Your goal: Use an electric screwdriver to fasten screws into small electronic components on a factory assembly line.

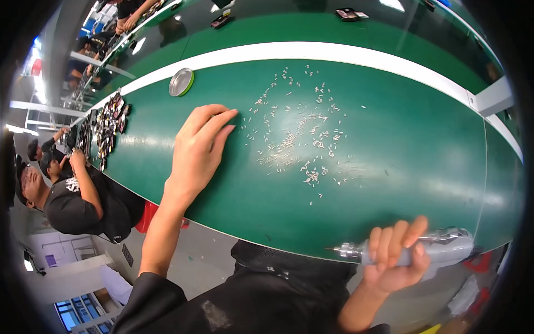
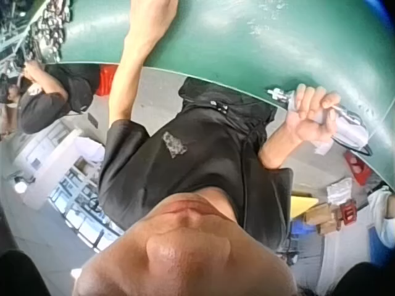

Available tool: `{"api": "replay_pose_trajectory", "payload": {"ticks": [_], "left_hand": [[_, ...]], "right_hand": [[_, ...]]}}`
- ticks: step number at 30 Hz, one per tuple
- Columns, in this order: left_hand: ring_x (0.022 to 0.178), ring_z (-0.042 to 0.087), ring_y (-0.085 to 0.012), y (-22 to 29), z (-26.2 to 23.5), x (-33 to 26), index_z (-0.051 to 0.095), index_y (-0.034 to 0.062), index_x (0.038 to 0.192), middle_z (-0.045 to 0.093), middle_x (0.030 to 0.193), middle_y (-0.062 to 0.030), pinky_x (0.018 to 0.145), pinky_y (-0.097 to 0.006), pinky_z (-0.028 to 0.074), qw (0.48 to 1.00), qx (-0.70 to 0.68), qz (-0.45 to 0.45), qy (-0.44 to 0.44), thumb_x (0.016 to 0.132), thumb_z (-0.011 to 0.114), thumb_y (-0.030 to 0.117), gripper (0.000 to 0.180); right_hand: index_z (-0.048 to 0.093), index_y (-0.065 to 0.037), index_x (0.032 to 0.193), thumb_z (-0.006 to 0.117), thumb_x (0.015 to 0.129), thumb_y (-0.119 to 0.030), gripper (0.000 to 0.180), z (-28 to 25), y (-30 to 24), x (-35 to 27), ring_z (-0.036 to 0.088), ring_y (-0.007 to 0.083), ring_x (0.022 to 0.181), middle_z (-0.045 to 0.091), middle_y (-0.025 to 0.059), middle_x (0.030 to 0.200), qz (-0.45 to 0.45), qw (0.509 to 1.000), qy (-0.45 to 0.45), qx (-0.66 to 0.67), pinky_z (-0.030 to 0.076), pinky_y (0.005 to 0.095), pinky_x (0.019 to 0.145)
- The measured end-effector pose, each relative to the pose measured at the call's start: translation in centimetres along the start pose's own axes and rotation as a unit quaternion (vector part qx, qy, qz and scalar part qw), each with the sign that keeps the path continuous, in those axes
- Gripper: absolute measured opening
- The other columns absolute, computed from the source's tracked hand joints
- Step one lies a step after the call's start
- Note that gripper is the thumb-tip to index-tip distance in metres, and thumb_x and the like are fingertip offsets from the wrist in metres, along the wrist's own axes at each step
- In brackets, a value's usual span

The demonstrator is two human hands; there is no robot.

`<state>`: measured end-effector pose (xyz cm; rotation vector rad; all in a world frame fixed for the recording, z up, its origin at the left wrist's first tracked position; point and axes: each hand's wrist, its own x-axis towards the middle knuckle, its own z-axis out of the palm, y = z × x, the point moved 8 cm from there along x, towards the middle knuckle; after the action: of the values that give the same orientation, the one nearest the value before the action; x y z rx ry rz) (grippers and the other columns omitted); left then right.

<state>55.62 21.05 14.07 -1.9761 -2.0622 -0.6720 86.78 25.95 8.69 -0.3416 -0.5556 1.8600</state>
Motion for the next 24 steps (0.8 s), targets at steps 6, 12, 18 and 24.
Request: {"api": "replay_pose_trajectory", "payload": {"ticks": [6, 12, 18, 24], "left_hand": [[0.081, 0.061, -0.0242, 1.8, 1.3, 1.9, 0.066, -0.0003, 0.094, 0.061, 0.092, -0.0078, 0.063, -0.036, 0.052, 0.992, 0.04, 0.115, -0.044, 0.076, 0.067, -0.006, 0.018], [0.074, 0.058, -0.0268, 2.1, 1.6, 2.0, 0.058, -0.0022, 0.089, 0.057, 0.084, -0.0108, 0.063, -0.038, 0.05, 0.985, 0.05, 0.153, -0.062, 0.075, 0.063, -0.006, 0.016], [0.066, 0.052, -0.0234, 3.6, -1.3, -1.5, 0.05, -0.001, 0.084, 0.053, 0.077, -0.0127, 0.065, -0.028, 0.045, 0.989, -0.134, -0.026, -0.062, 0.081, 0.053, -0.007, 0.008], [0.07, 0.06, -0.0211, 8.2, 0.9, -6.6, 0.059, -0.006, 0.088, 0.062, 0.081, -0.0145, 0.065, -0.03, 0.049, 0.847, -0.514, -0.122, -0.054, 0.086, 0.056, -0.01, 0.006]], "right_hand": [[0.04, -0.007, 0.086, 0.048, 0.091, -0.02, 0.016, 0.1, -0.3, -0.2, 0.038, 0.013, 0.041, 0.042, 0.0032, 0.057, 0.001, 1.0, -0.015, 0.002, 0.037, 0.0308, 0.051], [0.04, -0.008, 0.085, 0.048, 0.09, -0.021, 0.016, 0.1, -0.2, -0.3, 0.038, 0.0135, 0.04, 0.042, 0.0033, 0.056, 0.014, 1.0, -0.003, 0.018, 0.037, 0.0306, 0.05], [0.042, -0.007, 0.085, 0.05, 0.09, -0.02, 0.016, -0.1, -0.7, -0.6, 0.039, 0.0134, 0.04, 0.042, 0.003, 0.056, 0.015, 1.0, 0.013, 0.016, 0.036, 0.0304, 0.05], [0.042, -0.008, 0.086, 0.051, 0.091, -0.018, 0.014, 3.1, 0.9, 1.2, 0.04, 0.0114, 0.043, 0.041, 0.0011, 0.058, -0.002, 0.998, -0.012, 0.07, 0.036, 0.0287, 0.053]]}}
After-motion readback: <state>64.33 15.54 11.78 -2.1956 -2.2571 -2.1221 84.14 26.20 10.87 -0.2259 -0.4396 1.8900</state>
